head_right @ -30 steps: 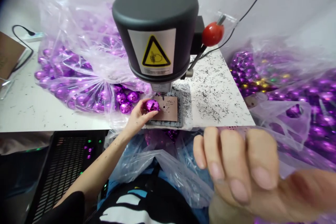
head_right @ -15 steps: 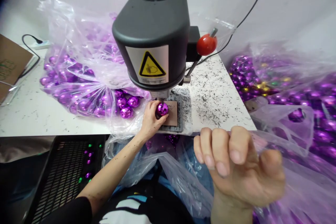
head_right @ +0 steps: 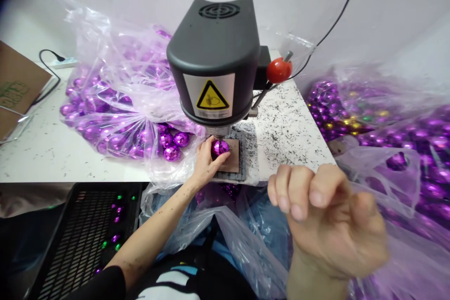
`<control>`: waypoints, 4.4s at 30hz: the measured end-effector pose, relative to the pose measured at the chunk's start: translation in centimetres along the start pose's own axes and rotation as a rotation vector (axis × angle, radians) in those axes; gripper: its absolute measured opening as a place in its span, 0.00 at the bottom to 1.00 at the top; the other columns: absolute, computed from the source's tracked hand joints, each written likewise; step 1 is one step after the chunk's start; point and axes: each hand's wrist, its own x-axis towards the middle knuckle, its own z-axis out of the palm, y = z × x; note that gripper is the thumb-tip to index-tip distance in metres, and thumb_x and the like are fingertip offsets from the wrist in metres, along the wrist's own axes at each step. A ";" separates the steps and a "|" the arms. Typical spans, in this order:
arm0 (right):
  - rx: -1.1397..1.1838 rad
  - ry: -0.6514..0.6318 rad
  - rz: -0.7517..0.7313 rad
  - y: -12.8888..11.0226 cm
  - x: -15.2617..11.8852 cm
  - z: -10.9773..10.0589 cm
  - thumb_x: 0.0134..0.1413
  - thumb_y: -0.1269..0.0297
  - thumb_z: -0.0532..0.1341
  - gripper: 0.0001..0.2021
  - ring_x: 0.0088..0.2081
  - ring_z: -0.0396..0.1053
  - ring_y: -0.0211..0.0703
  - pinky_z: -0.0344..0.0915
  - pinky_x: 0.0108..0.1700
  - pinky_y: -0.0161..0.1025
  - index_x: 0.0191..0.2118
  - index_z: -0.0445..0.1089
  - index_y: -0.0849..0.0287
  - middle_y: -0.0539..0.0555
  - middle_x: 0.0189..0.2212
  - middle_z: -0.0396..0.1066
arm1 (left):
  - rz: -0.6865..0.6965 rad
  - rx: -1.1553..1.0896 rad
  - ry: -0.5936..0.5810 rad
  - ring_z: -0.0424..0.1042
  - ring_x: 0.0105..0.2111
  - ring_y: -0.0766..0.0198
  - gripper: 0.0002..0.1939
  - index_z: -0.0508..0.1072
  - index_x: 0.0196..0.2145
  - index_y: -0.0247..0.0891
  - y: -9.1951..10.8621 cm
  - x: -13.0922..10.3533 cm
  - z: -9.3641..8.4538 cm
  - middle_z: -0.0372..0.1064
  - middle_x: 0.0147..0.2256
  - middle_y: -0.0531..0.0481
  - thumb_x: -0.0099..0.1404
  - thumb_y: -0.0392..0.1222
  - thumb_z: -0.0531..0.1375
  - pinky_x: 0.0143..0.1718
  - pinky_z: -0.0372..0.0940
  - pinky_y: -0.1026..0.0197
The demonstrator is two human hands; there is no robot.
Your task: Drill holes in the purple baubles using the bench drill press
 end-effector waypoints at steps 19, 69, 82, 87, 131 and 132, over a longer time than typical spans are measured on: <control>-1.026 0.361 -0.348 1.7 13.3 0.8 0.57 0.46 0.58 0.23 0.26 0.50 0.22 0.49 0.31 0.28 0.30 0.65 0.67 0.45 0.22 0.53 | 0.095 0.094 -0.066 0.66 0.53 0.52 0.22 0.61 0.56 0.40 0.0 -0.2 0.1 0.68 0.51 0.43 0.68 0.48 0.60 0.62 0.51 0.45; -0.940 0.617 -0.700 7.3 5.8 1.3 0.58 0.59 0.59 0.11 0.23 0.65 0.29 0.56 0.24 0.31 0.33 0.71 0.63 0.48 0.23 0.63 | 0.131 0.080 -0.036 0.66 0.52 0.52 0.22 0.61 0.55 0.37 -0.1 -0.1 0.3 0.68 0.49 0.42 0.68 0.48 0.60 0.60 0.54 0.45; -1.024 0.571 -0.483 3.1 10.7 2.4 0.58 0.37 0.51 0.29 0.20 0.52 0.21 0.41 0.26 0.30 0.28 0.60 0.64 0.44 0.18 0.51 | 0.306 0.127 -0.184 0.62 0.60 0.49 0.36 0.54 0.66 0.39 0.9 -9.9 -1.9 0.62 0.59 0.37 0.65 0.50 0.62 0.65 0.47 0.40; -1.094 0.543 -0.512 3.0 10.9 2.0 0.59 0.36 0.48 0.30 0.20 0.53 0.21 0.43 0.26 0.31 0.28 0.59 0.65 0.45 0.18 0.52 | 0.210 0.097 0.026 0.65 0.54 0.54 0.22 0.64 0.58 0.39 -0.8 -5.2 -6.4 0.68 0.53 0.40 0.71 0.49 0.55 0.56 0.60 0.49; -0.998 0.484 -0.382 3.1 13.7 1.2 0.57 0.37 0.52 0.30 0.25 0.47 0.22 0.45 0.30 0.30 0.28 0.60 0.65 0.44 0.19 0.49 | 0.159 0.186 -0.060 0.67 0.51 0.52 0.26 0.61 0.57 0.38 0.0 -0.3 -0.6 0.68 0.51 0.42 0.66 0.50 0.61 0.53 0.60 0.48; -0.990 0.488 -0.380 3.1 13.7 1.3 0.57 0.36 0.52 0.30 0.25 0.47 0.23 0.45 0.30 0.30 0.28 0.60 0.65 0.44 0.19 0.49 | 0.151 0.191 -0.043 0.67 0.50 0.52 0.26 0.62 0.56 0.37 -0.1 -0.3 -0.4 0.69 0.50 0.42 0.66 0.52 0.62 0.53 0.59 0.48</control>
